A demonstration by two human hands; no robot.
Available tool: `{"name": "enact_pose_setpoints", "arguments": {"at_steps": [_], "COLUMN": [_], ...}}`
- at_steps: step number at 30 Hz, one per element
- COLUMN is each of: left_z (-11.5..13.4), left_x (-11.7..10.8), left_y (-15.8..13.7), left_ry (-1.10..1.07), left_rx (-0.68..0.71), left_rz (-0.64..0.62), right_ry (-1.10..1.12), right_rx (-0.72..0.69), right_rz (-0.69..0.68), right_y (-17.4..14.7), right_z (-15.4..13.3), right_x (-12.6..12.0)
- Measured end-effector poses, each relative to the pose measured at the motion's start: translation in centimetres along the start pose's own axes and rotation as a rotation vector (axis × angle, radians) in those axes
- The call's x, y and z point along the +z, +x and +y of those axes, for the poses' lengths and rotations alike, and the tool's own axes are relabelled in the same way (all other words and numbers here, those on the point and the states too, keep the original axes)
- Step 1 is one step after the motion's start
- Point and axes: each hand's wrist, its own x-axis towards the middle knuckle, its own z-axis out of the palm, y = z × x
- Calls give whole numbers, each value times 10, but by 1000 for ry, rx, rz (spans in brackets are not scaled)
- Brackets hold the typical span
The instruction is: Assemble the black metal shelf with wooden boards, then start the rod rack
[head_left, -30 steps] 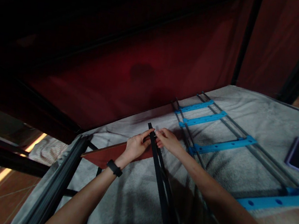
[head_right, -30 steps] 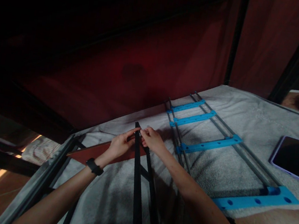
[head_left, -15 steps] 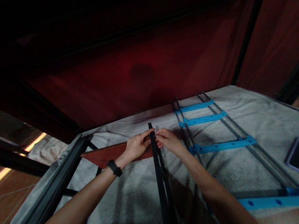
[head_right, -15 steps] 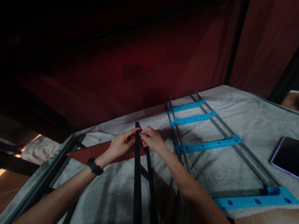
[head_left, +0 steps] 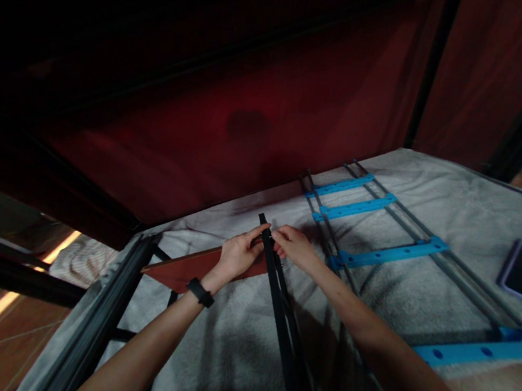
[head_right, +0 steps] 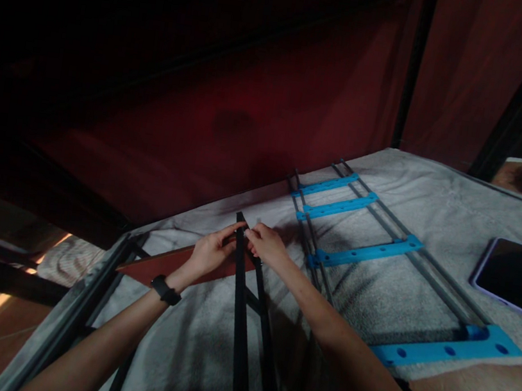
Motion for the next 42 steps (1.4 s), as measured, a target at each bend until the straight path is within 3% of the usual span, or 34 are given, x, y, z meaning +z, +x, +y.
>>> {"name": "enact_pose_setpoints", "arguments": {"at_steps": [6,12,16,22,27,32,38,42], "left_z": [1,1,1,1,1,1,1,1], "left_x": [0,-1,0,0,0,1,1,0], "left_y": [0,-1,-1,0,0,-1,0,0], "left_ry": [5,-5,0,6,14,0,28,15], "left_rx": [1,3,2,6,-6,17,-7,11], "left_rz": [8,6,5,11,6,14,3,12], "right_ry": [75,-76,22,-143,3,-178,-4,-165], "right_rx": [15,-4,-14,-56,-45,-81,-66,-86], "right_rz": [-6,5,-5,14,-11,18,-19,10], "right_y": [0,-1,-1,1,0,-2,-1,-2], "right_z": [-1,-2,1,3,2,0,1,-1], "right_x": [1,-2,-1,-2,0,-1,-1,-1]}}
